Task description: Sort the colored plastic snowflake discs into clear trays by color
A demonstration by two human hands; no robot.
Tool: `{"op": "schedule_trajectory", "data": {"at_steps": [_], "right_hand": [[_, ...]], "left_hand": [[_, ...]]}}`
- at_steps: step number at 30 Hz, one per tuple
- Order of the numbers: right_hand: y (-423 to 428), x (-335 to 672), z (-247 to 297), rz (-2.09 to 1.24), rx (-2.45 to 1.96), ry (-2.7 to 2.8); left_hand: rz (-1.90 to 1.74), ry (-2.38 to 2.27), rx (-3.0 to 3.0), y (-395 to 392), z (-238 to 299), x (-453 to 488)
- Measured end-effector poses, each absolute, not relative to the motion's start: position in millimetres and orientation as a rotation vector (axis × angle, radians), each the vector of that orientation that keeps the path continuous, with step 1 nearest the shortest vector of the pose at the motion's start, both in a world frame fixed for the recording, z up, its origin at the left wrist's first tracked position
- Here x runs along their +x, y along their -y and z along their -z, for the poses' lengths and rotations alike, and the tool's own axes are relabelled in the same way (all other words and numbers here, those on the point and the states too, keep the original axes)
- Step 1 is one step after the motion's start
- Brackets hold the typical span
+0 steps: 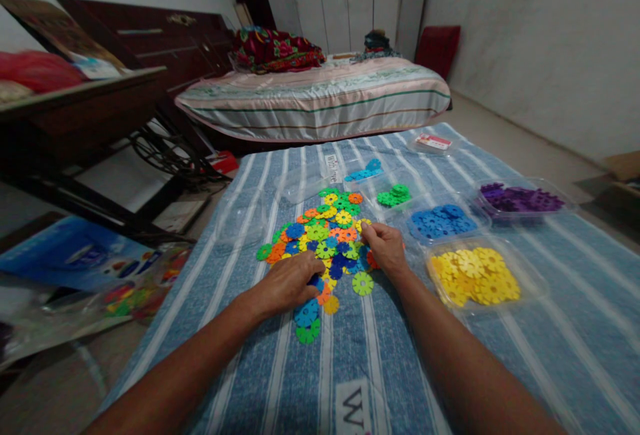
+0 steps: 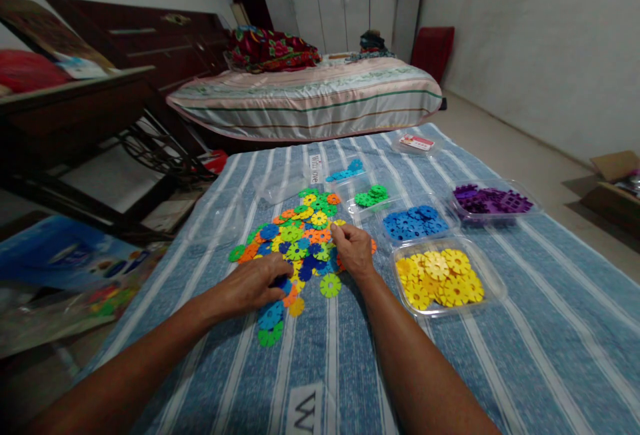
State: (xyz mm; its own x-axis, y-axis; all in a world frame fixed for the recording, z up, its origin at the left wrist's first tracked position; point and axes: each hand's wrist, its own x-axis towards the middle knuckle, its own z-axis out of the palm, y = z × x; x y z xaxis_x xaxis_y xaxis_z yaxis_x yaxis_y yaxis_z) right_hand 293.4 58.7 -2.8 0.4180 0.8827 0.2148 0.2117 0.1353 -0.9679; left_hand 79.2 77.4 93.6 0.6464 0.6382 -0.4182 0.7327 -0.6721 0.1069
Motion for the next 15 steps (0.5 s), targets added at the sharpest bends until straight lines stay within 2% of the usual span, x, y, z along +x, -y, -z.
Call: {"op": "schedule_trajectory", "data": {"at_steps": [9, 15], "right_hand": [[-59.0, 293.6, 4.0, -0.663, -1.367, 1.066], [-57.9, 293.0, 0.8, -0.653, -1.384, 1.064]], "left_hand": [[0.55, -1.122, 2.623, -77.3, -96.7, 81.6], [0.403, -1.148, 2.597, -76.7, -95.5, 79.4]]}}
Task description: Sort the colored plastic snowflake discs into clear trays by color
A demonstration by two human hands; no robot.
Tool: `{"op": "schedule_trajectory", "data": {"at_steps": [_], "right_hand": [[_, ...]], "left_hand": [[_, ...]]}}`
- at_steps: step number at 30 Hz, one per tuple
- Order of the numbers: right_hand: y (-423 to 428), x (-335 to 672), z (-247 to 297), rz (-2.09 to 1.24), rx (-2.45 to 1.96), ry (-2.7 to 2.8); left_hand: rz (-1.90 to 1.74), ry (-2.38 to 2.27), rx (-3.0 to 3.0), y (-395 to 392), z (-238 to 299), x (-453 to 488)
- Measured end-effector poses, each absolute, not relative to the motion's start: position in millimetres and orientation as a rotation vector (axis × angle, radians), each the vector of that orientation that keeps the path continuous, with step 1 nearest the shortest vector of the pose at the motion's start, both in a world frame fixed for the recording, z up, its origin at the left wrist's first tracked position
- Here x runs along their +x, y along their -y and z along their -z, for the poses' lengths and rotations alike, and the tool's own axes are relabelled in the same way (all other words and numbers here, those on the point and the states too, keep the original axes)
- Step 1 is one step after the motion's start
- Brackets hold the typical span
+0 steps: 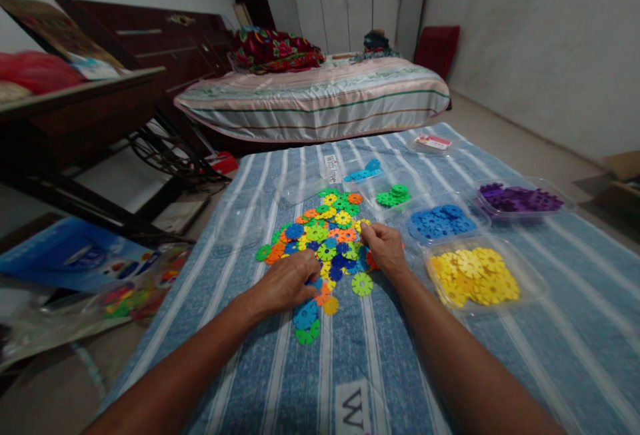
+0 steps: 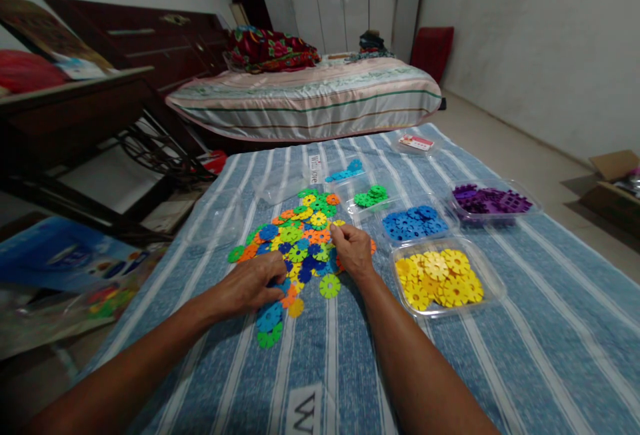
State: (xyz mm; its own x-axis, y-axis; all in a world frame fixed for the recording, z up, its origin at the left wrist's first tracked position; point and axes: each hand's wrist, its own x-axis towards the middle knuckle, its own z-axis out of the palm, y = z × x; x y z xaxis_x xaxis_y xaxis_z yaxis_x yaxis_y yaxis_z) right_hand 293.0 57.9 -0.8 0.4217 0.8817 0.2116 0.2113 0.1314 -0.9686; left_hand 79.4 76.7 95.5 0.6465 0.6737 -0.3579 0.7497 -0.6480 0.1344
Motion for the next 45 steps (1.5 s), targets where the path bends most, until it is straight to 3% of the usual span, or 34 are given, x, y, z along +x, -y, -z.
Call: {"op": "schedule_trajectory", "data": {"at_steps": [6, 15, 24, 31, 37, 45], "right_hand": [[-58, 292, 1, -0.657, -1.377, 1.056], [-61, 290, 5, -0.658, -1.38, 1.06], [-61, 290, 5, -0.652, -1.387, 1.058], [-62, 289, 4, -0.64, -1.399, 1.055], [-61, 288, 1, -0.645, -1.388, 1.05], [-64, 285, 4, -0.657, -1.377, 1.029]], "left_hand": [[0.116, -1.07, 2.23, -87, -99, 75], [-0.036, -1.18, 1.705, -120, -99, 107], [-1.001, -1.142, 1.386, -156, -124, 205], [-0.765, -1.222, 1.737, -145, -95, 178], [-0.616, -1.16, 2.232, -162, -101, 198], [0.132, -1.243, 2.775, -185, -100, 285]]}}
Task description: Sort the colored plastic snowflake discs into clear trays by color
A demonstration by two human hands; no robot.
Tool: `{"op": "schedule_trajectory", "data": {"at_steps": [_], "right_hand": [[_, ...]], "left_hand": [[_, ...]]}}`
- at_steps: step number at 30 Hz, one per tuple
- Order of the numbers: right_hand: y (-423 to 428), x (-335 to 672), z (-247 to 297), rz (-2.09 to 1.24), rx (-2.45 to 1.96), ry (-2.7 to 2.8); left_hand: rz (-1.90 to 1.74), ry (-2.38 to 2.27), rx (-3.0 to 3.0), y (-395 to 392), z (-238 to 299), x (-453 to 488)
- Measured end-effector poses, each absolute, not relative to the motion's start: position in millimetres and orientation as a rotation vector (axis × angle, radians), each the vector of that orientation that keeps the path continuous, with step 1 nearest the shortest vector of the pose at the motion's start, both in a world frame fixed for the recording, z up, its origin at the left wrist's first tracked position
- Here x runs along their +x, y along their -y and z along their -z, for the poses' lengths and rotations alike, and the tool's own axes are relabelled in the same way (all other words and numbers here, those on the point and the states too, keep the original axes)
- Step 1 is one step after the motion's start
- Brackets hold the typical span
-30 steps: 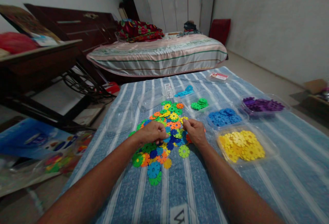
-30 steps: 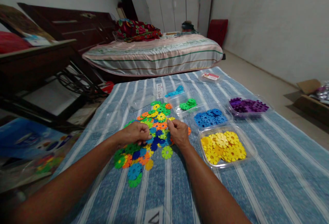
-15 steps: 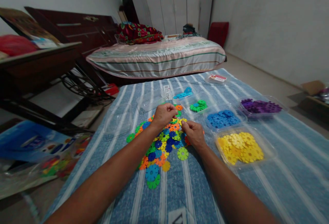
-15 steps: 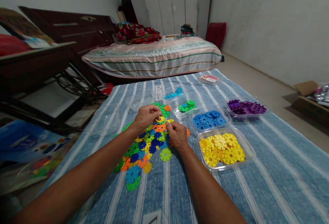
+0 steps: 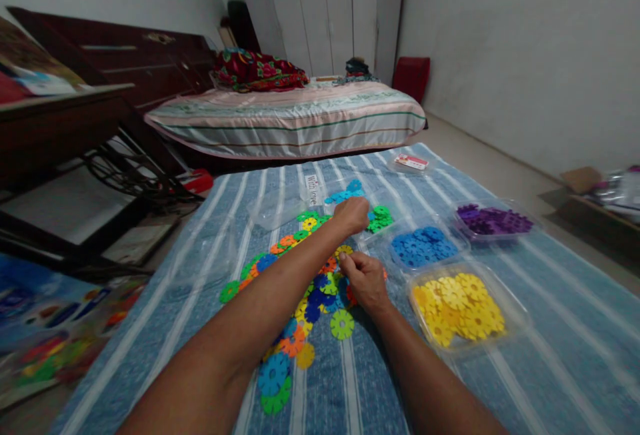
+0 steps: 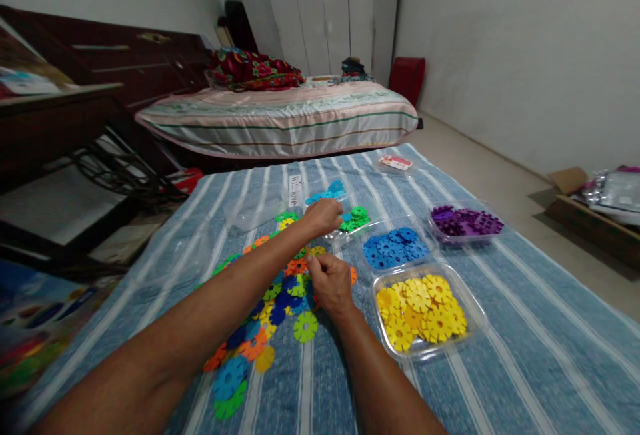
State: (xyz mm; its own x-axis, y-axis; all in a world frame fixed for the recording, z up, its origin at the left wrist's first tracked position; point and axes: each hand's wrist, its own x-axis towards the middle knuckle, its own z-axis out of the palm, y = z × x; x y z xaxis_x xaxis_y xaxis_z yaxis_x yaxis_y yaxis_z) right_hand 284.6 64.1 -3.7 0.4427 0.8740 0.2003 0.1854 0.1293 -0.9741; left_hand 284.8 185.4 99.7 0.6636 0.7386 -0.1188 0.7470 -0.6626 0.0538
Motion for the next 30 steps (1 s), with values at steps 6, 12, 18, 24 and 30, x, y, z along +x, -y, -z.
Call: {"op": "schedule_trajectory", "data": {"at_steps": [6, 12, 18, 24, 30], "right_hand": [[-66, 282, 4, -0.65, -1.386, 1.015], [-66, 280, 2, -0.647, -1.367, 1.004], [-66, 280, 0, -0.656, -1.377, 1.006], [-65, 281, 1, -0.646, -1.396, 1.017], [-63, 283, 0, -0.661, -1.397, 1.019]], "left_hand": [[0.271, -1.277, 2.733, -198, -87, 311], [0.285, -1.289, 2.739, -196, -86, 308], [0.193, -1.292, 2.782, -189, -99, 296], [-0.287, -1.521, 2.703, -221, -132, 278], [-0.445, -1.448, 2.63, -230, -139, 231]]}}
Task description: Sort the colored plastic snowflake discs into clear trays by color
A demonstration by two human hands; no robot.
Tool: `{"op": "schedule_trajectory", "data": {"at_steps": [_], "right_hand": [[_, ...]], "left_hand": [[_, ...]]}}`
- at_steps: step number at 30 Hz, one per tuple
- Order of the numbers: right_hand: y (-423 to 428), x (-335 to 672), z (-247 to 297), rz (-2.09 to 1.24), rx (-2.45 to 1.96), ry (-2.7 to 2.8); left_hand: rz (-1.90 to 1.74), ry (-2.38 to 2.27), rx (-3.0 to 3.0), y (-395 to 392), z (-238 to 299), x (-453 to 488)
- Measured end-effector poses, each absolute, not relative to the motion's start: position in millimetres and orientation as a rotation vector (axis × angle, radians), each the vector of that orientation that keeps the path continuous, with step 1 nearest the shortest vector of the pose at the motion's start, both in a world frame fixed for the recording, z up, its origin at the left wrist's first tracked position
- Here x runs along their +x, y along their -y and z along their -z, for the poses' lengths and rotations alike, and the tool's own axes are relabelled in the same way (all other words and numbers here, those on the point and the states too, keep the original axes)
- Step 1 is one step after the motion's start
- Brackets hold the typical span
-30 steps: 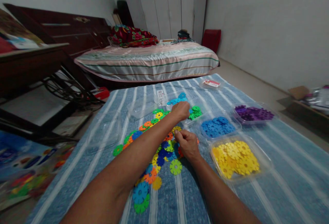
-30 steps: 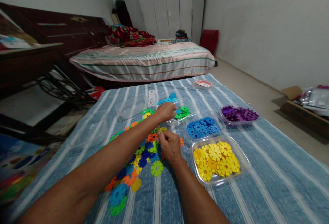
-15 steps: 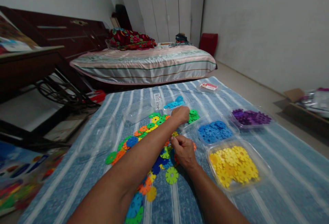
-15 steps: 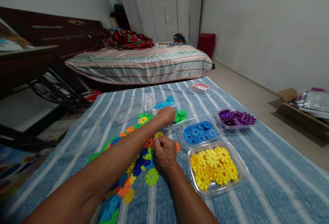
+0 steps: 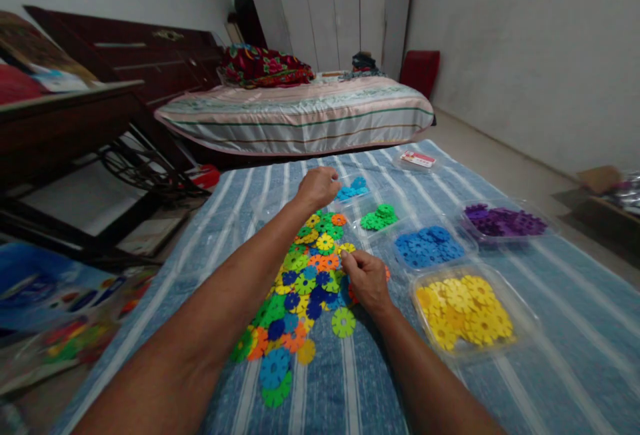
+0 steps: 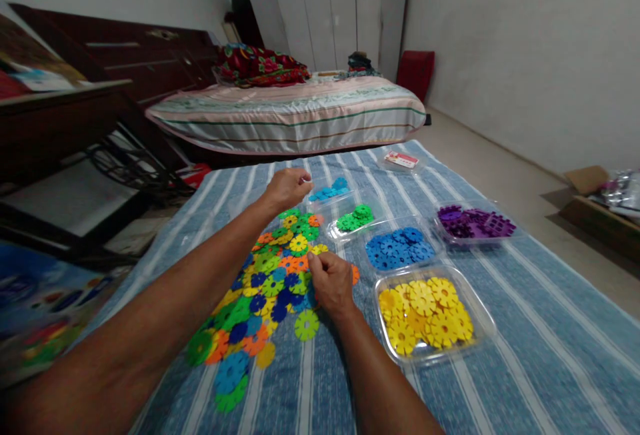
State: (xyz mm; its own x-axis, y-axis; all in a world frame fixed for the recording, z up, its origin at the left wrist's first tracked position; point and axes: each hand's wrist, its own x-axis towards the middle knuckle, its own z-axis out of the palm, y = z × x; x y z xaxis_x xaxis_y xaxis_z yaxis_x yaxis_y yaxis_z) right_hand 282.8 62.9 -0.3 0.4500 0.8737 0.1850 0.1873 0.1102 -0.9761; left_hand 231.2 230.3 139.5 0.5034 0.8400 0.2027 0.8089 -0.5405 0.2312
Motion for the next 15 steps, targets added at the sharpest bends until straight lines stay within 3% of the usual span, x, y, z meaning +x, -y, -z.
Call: {"op": "schedule_trajectory", "data": {"at_steps": [8, 15], "right_hand": [[-58, 288, 1, -0.653, -1.397, 1.043], [-57, 291, 6, -0.641, -1.405, 1.079]], "left_hand": [[0.086, -1.017, 2.582, -133, -117, 119], [0.332, -1.289, 2.546, -66, -95, 74]]}}
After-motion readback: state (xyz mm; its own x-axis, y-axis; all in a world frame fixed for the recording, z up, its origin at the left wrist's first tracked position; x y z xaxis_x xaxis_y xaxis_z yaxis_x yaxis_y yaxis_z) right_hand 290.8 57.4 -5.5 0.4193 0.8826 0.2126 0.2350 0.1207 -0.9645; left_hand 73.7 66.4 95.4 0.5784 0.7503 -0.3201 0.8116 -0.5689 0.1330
